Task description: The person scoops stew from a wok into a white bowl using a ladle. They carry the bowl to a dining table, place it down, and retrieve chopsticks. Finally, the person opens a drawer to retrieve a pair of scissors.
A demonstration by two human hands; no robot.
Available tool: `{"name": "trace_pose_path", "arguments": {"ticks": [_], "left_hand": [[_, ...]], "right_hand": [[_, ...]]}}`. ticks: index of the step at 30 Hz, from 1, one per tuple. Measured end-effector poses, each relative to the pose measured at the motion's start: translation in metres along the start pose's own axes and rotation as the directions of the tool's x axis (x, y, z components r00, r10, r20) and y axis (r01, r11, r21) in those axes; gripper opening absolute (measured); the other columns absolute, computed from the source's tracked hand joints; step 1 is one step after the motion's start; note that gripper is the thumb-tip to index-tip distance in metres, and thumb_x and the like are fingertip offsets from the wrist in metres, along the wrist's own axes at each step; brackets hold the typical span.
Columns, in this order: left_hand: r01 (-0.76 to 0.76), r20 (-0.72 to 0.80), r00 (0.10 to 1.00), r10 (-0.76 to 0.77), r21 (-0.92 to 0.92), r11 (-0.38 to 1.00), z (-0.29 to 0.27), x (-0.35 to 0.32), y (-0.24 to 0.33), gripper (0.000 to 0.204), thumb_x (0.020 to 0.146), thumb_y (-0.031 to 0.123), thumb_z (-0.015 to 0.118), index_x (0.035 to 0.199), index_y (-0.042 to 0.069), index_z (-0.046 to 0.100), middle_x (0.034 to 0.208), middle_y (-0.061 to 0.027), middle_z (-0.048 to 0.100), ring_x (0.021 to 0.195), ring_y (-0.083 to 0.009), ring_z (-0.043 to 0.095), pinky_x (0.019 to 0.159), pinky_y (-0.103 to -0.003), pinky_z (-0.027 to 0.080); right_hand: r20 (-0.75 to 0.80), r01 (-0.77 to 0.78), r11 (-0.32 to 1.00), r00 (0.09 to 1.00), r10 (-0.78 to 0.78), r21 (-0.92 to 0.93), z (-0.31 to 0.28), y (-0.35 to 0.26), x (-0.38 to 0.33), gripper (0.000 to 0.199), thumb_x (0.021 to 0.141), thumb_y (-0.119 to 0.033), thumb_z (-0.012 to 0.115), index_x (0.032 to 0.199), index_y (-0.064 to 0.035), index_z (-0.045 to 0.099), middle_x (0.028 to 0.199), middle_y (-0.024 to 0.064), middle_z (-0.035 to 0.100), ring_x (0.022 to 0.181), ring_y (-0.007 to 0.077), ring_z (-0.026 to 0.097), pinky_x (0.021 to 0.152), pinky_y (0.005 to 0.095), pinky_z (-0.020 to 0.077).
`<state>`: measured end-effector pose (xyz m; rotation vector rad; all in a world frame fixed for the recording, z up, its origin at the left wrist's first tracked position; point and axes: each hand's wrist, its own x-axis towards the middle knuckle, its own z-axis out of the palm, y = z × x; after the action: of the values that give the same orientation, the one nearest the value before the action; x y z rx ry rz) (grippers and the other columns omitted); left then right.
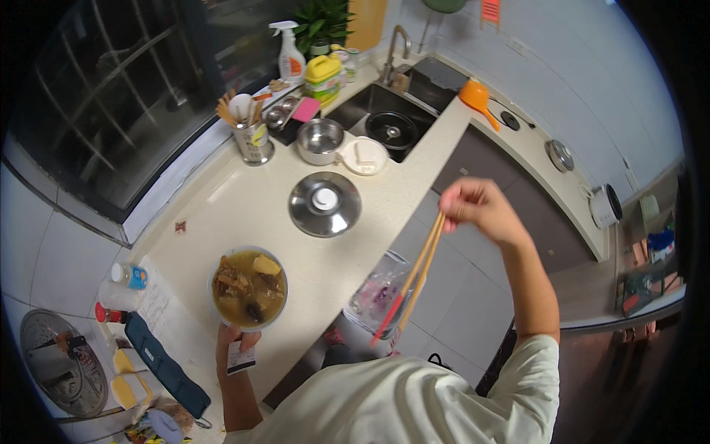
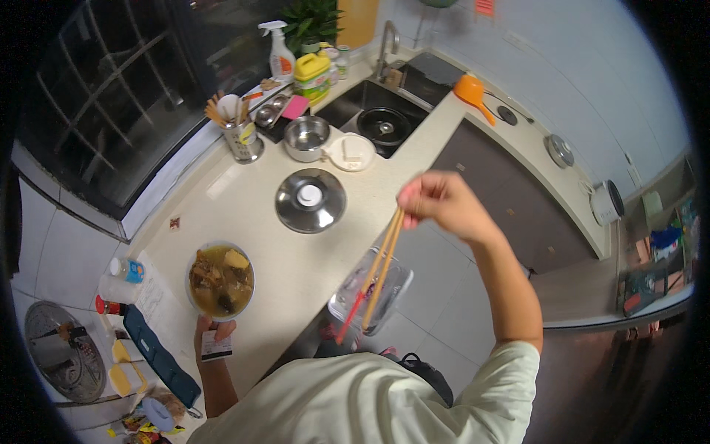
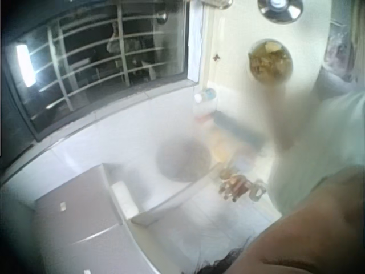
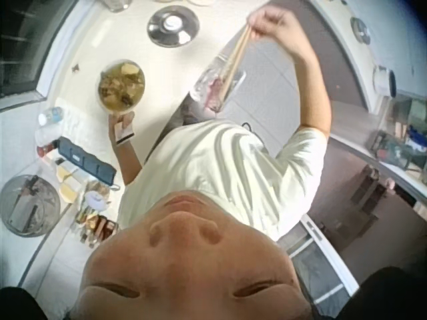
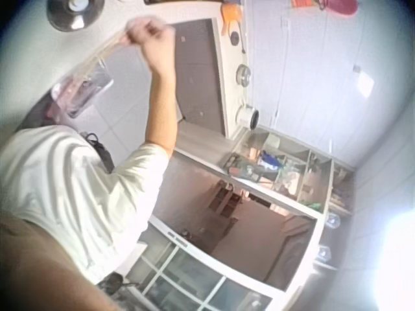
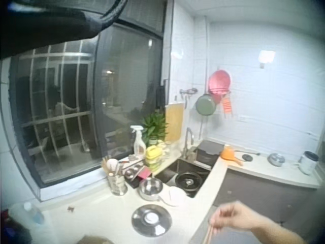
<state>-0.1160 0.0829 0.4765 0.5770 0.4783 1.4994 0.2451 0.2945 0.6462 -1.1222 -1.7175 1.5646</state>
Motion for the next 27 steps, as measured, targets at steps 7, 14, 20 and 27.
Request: {"name": "trace_pose_path", "arguments": {"ticks": [7,14,20,27], "left_hand": [[0.14,0.08,0.987,-0.136,-0.046,0.989,0.077,0.013,-0.09,0.032,0.085,0.025,0.047,0.103,-0.001,0.048,0.064,-0.0039,0.051,0.037,-0.0064,0.032,0.039,-0.021,0.025],[0.344,0.132,0.936,-0.327,-0.143,0.928,0.17,0.023,-0.195,0.03,0.082,0.022,0.05,0.104,0.001,0.049,0.082,-0.0068,0.058,0.036,-0.0086,0.035,0.04,-0.022,0.027],[0.523,0.15,0.847,-0.509,-0.068,0.85,0.263,0.042,-0.285,0.028,0.081,0.018,0.051,0.101,-0.001,0.049,0.086,-0.0077,0.058,0.037,-0.0081,0.036,0.04,-0.022,0.028],[0.742,0.252,0.642,-0.724,0.031,0.669,0.373,0.084,-0.415,0.025,0.079,0.017,0.054,0.095,-0.002,0.051,0.08,-0.0071,0.058,0.038,-0.008,0.036,0.04,-0.021,0.027]], "right_hand": [[-0.062,-0.323,0.875,0.928,0.368,0.36,-0.044,0.111,-0.154,0.007,0.082,-0.008,0.056,0.081,-0.0019,0.06,0.07,0.0029,0.058,0.06,0.0077,0.055,0.058,0.0189,0.0463],[-0.001,-0.325,0.84,0.932,0.362,0.435,-0.051,0.208,-0.296,0.017,0.086,-0.02,0.05,0.09,-0.004,0.055,0.079,0.0028,0.056,0.071,0.0105,0.055,0.066,0.0241,0.0466],[-0.247,-0.028,0.509,0.851,0.464,0.86,-0.09,0.203,-0.394,0.015,0.092,-0.021,0.039,0.092,-0.0059,0.043,0.08,0.0079,0.054,0.065,0.0155,0.054,0.065,0.0277,0.0472],[-0.671,0.395,0.558,0.569,0.475,0.73,-0.21,0.203,-0.513,0.014,0.091,-0.017,0.04,0.088,-0.0055,0.047,0.068,0.0042,0.052,0.051,0.0106,0.042,0.049,0.0221,0.0344]]}}
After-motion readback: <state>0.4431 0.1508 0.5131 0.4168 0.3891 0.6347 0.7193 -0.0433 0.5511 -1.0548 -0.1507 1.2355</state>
